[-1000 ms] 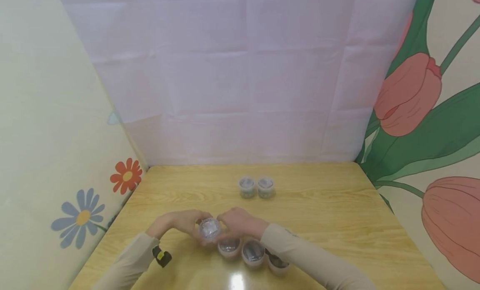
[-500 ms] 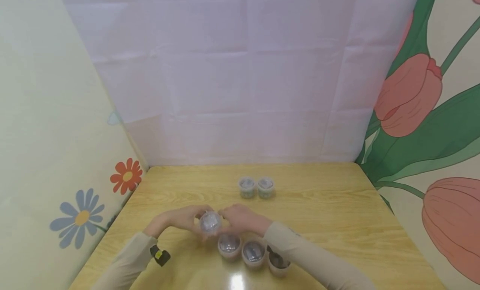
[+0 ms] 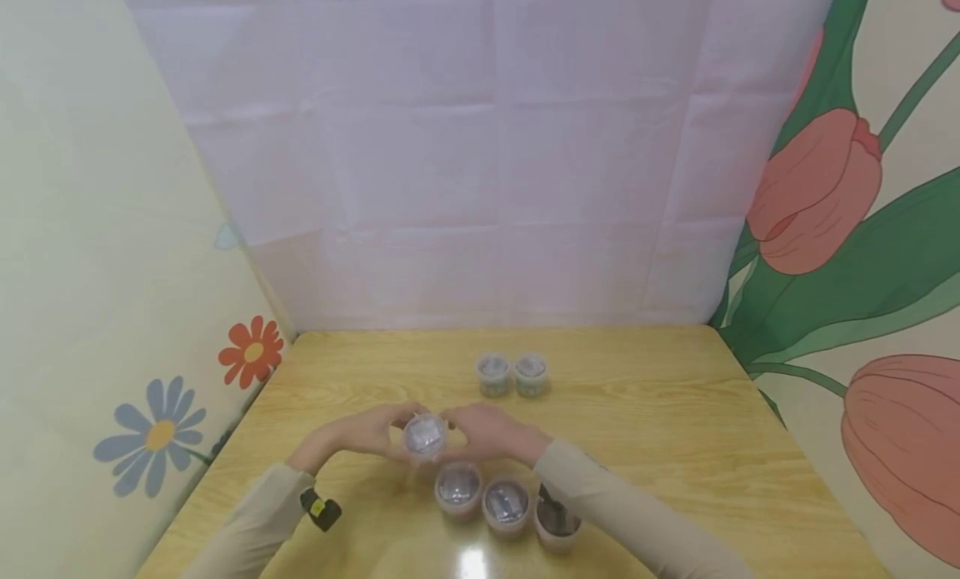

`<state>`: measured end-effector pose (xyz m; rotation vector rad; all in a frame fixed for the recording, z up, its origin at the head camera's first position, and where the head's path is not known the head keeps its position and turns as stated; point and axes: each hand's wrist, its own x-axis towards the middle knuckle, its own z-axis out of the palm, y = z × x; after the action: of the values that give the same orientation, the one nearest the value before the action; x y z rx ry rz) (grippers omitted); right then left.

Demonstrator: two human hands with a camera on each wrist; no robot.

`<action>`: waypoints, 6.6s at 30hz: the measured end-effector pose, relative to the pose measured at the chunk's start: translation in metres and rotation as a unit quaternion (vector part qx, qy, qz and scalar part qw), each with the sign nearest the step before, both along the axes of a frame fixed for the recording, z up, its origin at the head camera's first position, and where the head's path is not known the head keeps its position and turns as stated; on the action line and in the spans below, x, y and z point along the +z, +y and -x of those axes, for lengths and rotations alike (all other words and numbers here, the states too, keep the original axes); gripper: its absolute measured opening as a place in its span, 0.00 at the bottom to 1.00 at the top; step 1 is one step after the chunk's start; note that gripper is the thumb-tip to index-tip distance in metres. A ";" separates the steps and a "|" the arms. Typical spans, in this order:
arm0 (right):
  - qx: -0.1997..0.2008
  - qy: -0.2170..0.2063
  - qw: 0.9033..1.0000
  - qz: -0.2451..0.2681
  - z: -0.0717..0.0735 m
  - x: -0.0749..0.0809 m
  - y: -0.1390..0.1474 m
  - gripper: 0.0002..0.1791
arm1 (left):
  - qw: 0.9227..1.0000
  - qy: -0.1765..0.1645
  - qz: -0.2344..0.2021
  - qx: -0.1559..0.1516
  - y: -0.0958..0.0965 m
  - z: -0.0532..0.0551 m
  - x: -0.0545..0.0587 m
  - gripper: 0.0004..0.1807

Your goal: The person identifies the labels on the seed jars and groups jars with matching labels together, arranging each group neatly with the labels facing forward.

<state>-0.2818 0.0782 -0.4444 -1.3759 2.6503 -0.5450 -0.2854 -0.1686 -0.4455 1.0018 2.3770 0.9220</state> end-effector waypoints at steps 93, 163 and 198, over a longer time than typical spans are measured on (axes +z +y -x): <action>-0.057 -0.173 0.958 0.222 0.034 0.002 0.081 0.34 | 0.979 0.036 -0.169 0.107 0.081 0.010 0.006 0.31; -0.061 -0.157 0.967 0.193 0.057 -0.014 0.089 0.27 | 0.978 0.035 -0.150 0.141 0.091 0.047 -0.032 0.32; -0.080 -0.156 0.969 0.175 0.050 -0.032 0.085 0.30 | 0.980 0.057 -0.130 0.140 0.095 0.034 -0.045 0.31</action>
<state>-0.3314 0.1630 -0.4764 -1.0386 2.4954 -1.1913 -0.3191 -0.0737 -0.4902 0.8409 2.5858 1.3409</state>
